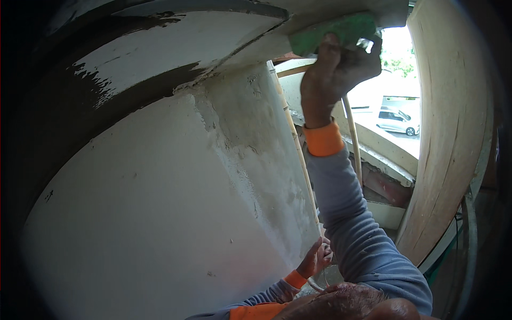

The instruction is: The person smooths a concrete structure by rubbing its surface with a sponge, wetting the sponge in a bucket of water, and wiping the concrete again.

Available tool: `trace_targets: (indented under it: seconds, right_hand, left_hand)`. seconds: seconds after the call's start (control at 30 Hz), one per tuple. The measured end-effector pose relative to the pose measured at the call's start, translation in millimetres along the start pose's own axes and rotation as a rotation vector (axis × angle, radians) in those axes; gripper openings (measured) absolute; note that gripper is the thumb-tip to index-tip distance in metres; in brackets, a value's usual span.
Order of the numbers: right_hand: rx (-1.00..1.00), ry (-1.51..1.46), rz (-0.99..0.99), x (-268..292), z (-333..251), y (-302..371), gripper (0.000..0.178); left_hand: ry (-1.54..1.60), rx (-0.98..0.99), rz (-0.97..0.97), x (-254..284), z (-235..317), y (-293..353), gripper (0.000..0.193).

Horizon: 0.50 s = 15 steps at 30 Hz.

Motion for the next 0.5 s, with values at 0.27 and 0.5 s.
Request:
trace_targets:
  seconds: [0.27,0.5]
  right_hand:
    - [-0.346,-0.228,0.004,-6,8,6,0.067]
    - [-0.513,-0.298,0.09,0,46,46,0.069]
  left_hand:
    - [0.047,0.003,-0.009,10,-2,-6,0.039]
    - [0.041,0.007,-0.045,9,-1,-3,0.041]
Point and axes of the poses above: each hand's wrist, its own y-axis away from the middle knuckle, its own x-axis out of the back of the hand, z = x × y, the point moved 9 cm from there along -y, towards the middle knuckle, and after that the axes turned 10 degrees about x, right-handed, at the moved point
